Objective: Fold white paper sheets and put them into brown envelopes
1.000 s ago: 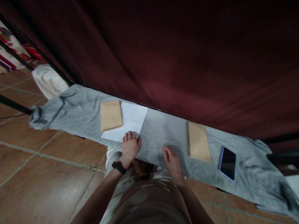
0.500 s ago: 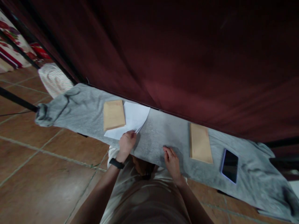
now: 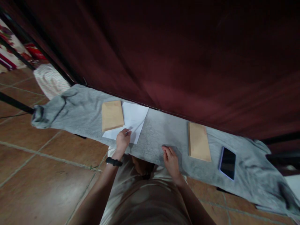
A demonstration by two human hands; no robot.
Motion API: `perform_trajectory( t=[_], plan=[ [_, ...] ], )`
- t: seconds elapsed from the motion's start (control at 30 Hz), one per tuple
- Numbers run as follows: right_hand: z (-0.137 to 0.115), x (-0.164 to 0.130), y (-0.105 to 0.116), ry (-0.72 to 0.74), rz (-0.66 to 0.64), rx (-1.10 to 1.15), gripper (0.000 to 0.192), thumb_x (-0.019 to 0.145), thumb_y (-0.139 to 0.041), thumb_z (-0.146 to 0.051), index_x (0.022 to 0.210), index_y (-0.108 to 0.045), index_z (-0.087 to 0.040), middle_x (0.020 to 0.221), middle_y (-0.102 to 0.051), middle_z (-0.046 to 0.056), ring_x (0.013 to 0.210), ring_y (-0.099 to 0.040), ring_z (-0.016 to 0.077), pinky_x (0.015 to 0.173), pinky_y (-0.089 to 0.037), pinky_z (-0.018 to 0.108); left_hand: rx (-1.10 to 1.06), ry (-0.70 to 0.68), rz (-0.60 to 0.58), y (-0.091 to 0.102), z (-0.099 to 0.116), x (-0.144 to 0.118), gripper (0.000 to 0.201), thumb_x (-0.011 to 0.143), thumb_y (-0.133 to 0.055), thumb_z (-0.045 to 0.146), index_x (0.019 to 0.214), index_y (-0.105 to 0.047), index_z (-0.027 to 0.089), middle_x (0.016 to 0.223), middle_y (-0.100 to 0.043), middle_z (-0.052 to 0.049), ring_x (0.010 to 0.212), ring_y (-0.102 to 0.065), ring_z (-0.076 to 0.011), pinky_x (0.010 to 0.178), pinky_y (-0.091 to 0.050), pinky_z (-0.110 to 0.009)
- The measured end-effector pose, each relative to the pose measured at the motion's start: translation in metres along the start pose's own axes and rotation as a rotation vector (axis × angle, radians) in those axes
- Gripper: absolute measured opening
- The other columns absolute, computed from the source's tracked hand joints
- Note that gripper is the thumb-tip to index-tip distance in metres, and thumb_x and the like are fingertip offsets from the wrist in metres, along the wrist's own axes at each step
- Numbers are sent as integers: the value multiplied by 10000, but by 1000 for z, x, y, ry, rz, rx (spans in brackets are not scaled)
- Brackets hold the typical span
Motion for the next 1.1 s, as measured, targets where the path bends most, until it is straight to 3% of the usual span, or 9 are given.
perform_trajectory(
  t=[0.13, 0.23, 0.37, 0.47, 0.57, 0.7, 0.83, 0.97, 1.1],
  plan=[
    [2, 0, -1, -11, -5, 18, 350, 1023, -418, -172, 1227, -696, -233, 1176, -750, 81, 1115, -693, 221, 1019, -533, 364, -13, -112, 162, 16, 13, -13, 223, 960, -483, 254, 1018, -683, 173, 888, -745, -81, 837, -698, -229, 739, -491, -298],
    [5, 0, -1, -41, -4, 74, 336, 1015, -432, -197, 1200, -709, -244, 1163, -757, 74, 1093, -706, 216, 995, -545, 354, 75, -361, 231, 20, 53, -44, 214, 1006, -463, 257, 981, -663, 185, 923, -725, -95, 866, -687, -237, 782, -499, -320],
    [21, 5, 4, -153, 43, 248, 308, 1014, -449, -295, 1145, -722, -238, 1091, -784, 70, 973, -743, 211, 882, -585, 331, 251, -634, 70, -13, 108, -99, 226, 1029, -443, 199, 1003, -668, 189, 894, -700, -98, 888, -671, -263, 816, -507, -362],
    [41, 10, 5, -289, 53, 456, 406, 1038, -400, -429, 1208, -704, -220, 1059, -796, 82, 854, -754, 216, 778, -616, 342, 262, -779, -78, -47, 135, -139, 238, 998, -466, 122, 1090, -673, 194, 935, -708, -99, 937, -674, -268, 856, -515, -376],
    [60, 12, 4, -424, 50, 623, 544, 1048, -309, -523, 1288, -682, -207, 1036, -803, 95, 777, -763, 229, 692, -632, 361, 249, -923, -205, -81, 151, -176, 290, 974, -496, 101, 1189, -665, 197, 1019, -726, -115, 1023, -674, -283, 892, -527, -399],
    [78, 14, 19, -443, 90, 586, 466, 946, -532, -554, 1202, -729, -218, 1064, -803, 80, 899, -763, 255, 794, -631, 385, 191, -1010, -301, -108, 162, -207, 243, 1008, -552, 235, 1224, -660, 204, 1056, -738, -116, 1062, -684, -281, 926, -538, -417],
    [103, 16, 33, -497, 163, 607, 435, 826, -656, -520, 1114, -744, -206, 1014, -800, 72, 921, -742, 263, 845, -605, 397, 19, -899, -293, -103, 154, -194, 351, 1001, -585, 493, 1209, -667, 222, 1145, -731, -108, 1110, -671, -278, 1009, -529, -451],
    [125, 23, 38, -509, 194, 545, 470, 798, -625, -562, 1069, -726, -192, 959, -783, 79, 861, -724, 256, 804, -596, 389, 6, -696, -128, -87, 122, -146, 368, 1032, -523, 360, 1355, -599, 199, 1399, -618, -149, 1330, -563, -289, 1122, -473, -485],
    [122, 28, 42, -409, 202, 301, 437, 865, -572, -475, 1182, -701, -203, 945, -764, 75, 846, -712, 247, 810, -588, 378, 103, -651, -112, -95, 96, -120, 403, 1006, -539, 289, 1397, -569, 195, 1488, -554, -162, 1395, -520, -313, 1137, -467, -514]
  ],
)
Point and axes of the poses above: each hand's wrist, its own x-axis towards the middle knuckle, its own y-axis out of the back of the hand, z = x × y, the point moved 10 cm from there along x, towards the middle knuckle
